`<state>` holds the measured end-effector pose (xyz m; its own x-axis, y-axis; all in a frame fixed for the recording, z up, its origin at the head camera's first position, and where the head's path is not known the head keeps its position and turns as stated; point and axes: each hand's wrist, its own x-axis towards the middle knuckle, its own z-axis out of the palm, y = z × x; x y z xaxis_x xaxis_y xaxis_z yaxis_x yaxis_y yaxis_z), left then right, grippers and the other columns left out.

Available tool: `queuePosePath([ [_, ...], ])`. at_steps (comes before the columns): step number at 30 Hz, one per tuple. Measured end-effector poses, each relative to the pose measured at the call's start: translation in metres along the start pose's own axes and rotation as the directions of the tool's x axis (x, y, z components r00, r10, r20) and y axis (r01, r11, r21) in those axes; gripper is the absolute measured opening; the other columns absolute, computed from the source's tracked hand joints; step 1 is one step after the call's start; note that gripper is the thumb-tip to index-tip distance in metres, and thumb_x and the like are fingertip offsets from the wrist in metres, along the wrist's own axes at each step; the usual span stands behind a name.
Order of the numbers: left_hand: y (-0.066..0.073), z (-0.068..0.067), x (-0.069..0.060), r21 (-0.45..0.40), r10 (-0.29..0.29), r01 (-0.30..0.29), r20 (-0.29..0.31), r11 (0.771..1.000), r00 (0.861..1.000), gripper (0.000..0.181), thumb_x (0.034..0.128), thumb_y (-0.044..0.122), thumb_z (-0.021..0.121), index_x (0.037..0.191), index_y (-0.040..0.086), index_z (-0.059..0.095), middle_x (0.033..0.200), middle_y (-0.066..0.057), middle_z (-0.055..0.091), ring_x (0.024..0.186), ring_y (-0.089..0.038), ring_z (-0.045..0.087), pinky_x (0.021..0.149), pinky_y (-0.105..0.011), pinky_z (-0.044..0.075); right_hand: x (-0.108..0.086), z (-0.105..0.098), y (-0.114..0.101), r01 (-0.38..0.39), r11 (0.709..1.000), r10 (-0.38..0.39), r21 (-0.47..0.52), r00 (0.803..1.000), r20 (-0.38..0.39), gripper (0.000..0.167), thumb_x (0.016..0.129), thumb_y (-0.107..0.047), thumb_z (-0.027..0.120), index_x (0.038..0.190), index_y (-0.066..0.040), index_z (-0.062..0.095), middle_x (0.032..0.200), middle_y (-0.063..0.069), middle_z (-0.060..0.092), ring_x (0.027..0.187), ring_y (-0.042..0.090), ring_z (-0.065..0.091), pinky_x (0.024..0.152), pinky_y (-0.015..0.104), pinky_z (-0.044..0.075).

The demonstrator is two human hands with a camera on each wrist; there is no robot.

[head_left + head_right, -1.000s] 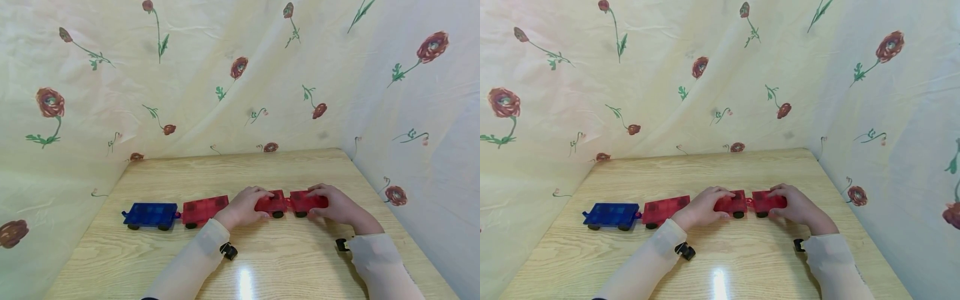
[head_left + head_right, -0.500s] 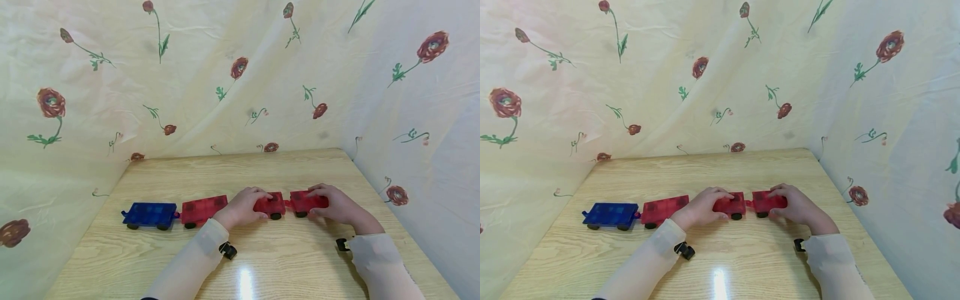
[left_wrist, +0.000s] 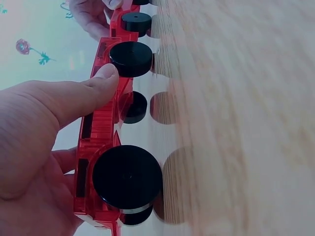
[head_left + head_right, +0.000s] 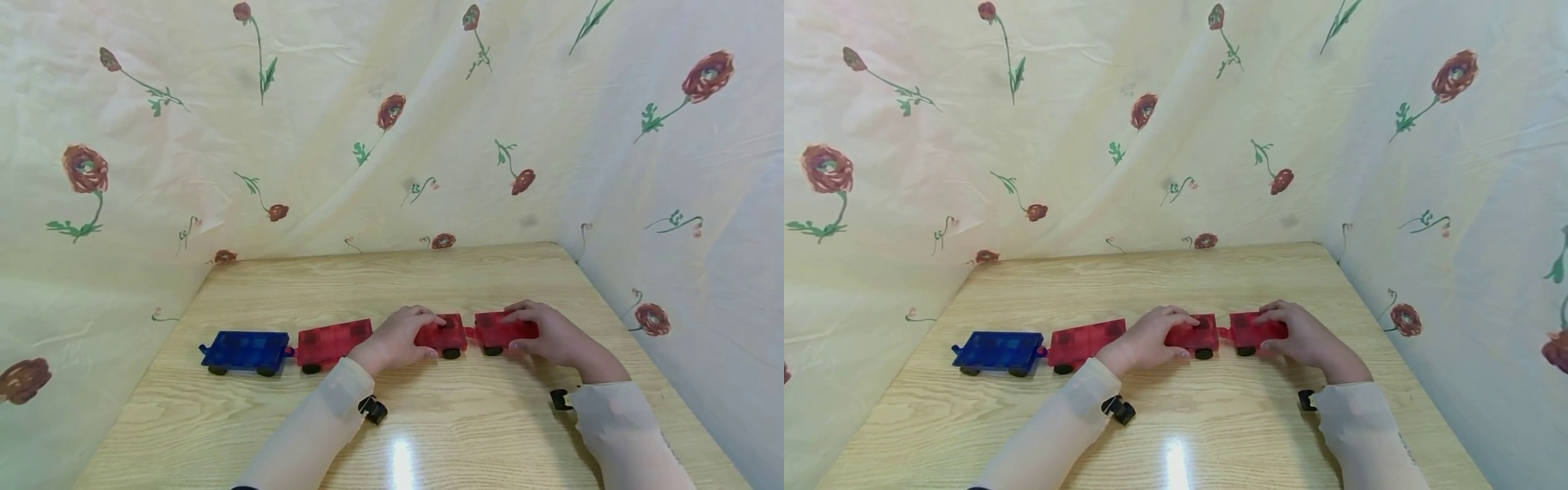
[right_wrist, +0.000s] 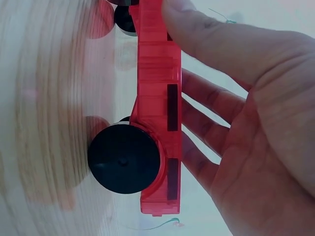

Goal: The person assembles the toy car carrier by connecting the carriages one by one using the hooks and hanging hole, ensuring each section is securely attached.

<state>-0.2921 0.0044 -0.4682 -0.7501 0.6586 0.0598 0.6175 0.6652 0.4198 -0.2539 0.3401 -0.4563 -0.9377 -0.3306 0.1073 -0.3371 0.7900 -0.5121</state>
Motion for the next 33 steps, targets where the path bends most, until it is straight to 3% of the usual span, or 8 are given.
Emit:
queuePosePath([
  [33,-0.0007,-0.0015,-0.0021,0.007,-0.001,0.001,0.009,1.0,1.0,0.063,0.0905,0.041,0.083,0.148,0.036,0.058,0.15,0.009,0.052,0.143,-0.02,0.043,0.117,-0.041,0.04,-0.0012,-0.0017,-0.0063,-0.02,1.0,0.02,-0.018,1.0,0.011,0.04,0.086,-0.006,0.087,0.124,-0.01,0.078,0.144,0.02,0.057,0.132,0.049,0.049,0.1,0.062,0.051],
])
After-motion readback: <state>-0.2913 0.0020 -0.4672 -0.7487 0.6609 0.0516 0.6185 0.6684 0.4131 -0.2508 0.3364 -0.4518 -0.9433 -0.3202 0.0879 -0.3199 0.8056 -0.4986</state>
